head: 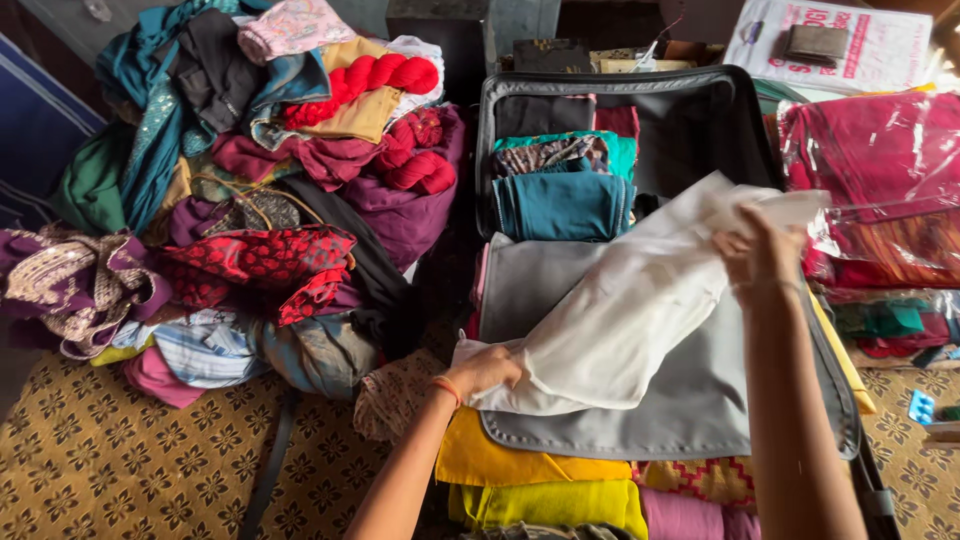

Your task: The person folds various garments and places them into an open suitcase. Items handled include a teal garment, a white top, a teal patterned dress, a white shirt, a pink patterned top, and a purple sari. The person folds each item by hand and arranges them inside the suitcase.

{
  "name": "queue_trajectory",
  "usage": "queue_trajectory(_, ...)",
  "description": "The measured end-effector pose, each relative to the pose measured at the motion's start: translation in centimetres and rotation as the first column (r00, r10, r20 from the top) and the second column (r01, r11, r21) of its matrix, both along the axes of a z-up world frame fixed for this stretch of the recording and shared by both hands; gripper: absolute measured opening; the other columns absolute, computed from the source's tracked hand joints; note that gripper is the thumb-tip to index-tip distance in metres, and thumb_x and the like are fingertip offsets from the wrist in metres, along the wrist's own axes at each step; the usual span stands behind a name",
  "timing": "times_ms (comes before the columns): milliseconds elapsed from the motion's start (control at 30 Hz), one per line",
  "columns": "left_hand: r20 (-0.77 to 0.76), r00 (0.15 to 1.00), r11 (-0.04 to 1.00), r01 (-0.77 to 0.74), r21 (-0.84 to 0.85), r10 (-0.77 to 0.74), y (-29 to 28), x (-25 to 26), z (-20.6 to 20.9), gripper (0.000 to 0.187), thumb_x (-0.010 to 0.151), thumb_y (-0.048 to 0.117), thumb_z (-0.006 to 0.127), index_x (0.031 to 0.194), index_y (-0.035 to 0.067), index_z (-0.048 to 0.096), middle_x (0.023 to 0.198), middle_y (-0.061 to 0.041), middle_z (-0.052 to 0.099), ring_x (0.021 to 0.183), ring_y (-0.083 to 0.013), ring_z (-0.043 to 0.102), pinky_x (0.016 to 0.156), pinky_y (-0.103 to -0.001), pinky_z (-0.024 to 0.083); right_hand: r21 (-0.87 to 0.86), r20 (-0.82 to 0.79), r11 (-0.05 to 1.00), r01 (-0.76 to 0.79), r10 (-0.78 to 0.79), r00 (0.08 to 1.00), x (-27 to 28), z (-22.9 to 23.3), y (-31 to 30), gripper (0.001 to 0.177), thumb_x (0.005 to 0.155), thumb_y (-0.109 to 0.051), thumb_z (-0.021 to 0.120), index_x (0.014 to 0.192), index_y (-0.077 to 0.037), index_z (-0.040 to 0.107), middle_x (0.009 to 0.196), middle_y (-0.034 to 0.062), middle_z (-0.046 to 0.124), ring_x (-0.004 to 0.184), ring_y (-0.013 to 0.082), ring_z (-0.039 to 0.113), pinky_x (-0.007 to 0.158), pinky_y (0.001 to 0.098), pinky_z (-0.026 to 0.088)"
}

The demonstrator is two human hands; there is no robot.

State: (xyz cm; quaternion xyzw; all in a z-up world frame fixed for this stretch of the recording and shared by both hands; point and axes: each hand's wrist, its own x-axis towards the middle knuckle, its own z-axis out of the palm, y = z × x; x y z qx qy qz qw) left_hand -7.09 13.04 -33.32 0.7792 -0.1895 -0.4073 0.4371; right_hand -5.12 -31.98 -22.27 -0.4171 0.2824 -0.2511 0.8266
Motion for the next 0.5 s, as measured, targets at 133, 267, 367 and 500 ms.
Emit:
queue_trajectory(133, -0.152, 0.988, 0.975, -0.065, -0.211, 0.033, 0.5, 0.7, 0.3, 0.041, 0.09, 0.035, 0.063, 0.118, 0.006, 0.072, 0.117, -0.003, 0.074, 0.113, -0.0134, 0.064, 0.101, -0.027, 0.044, -0.715, -0.308, 0.659, -0.233, 0.002, 0.952, 2.0, -5.0, 1.6, 0.082, 0.096, -0.012, 0.067, 0.161, -0.014, 0.018, 0.147, 0.0238, 0.042, 0.13, 0.0389, 0.049, 0.111, 0.0503, 0.044)
queue_trajectory(267, 0.016, 0.997, 0.989, -0.068, -0.129, 0.071, 0.3, -0.5, -0.6, 0.041, 0.091, 0.035, 0.07, 0.116, 0.002, 0.073, 0.105, -0.006, 0.074, 0.098, -0.0123, 0.064, 0.087, -0.029, 0.048, -0.702, -0.705, -0.262, -0.662, 0.128, 0.697, -2.8, -11.9, 8.8, 0.078, 0.098, -0.038, 0.063, 0.164, -0.022, 0.027, 0.157, 0.0174, 0.041, 0.142, 0.0379, 0.042, 0.123, 0.057, 0.024)
queue_trajectory(367, -0.097, 0.993, 0.979, -0.08, -0.186, 0.063, -0.5, -1.2, -1.4, 0.039, 0.096, 0.032, 0.071, 0.113, -0.004, 0.074, 0.104, -0.012, 0.074, 0.092, -0.0134, 0.061, 0.08, -0.029, 0.05, -0.527, -0.786, -0.341, -0.778, -0.151, 0.599, -8.9, -11.9, 14.8, 0.092, 0.081, -0.051, 0.071, 0.158, -0.029, 0.027, 0.168, 0.0067, 0.026, 0.15, 0.0277, 0.026, 0.118, 0.0622, 0.007)
queue_trajectory(500, -0.374, 0.923, 0.963, -0.176, -0.203, 0.09, -2.4, -4.1, -1.9, 0.035, 0.093, 0.027, 0.069, 0.114, -0.001, 0.075, 0.104, -0.01, 0.077, 0.091, -0.0145, 0.068, 0.079, -0.028, 0.052, -0.854, -0.515, -0.036, -0.52, 0.214, 0.83, -16.9, -6.4, 20.2, 0.083, 0.076, -0.02, 0.071, 0.153, -0.016, 0.039, 0.163, 0.0108, 0.039, 0.149, 0.0285, 0.039, 0.127, 0.051, 0.024)
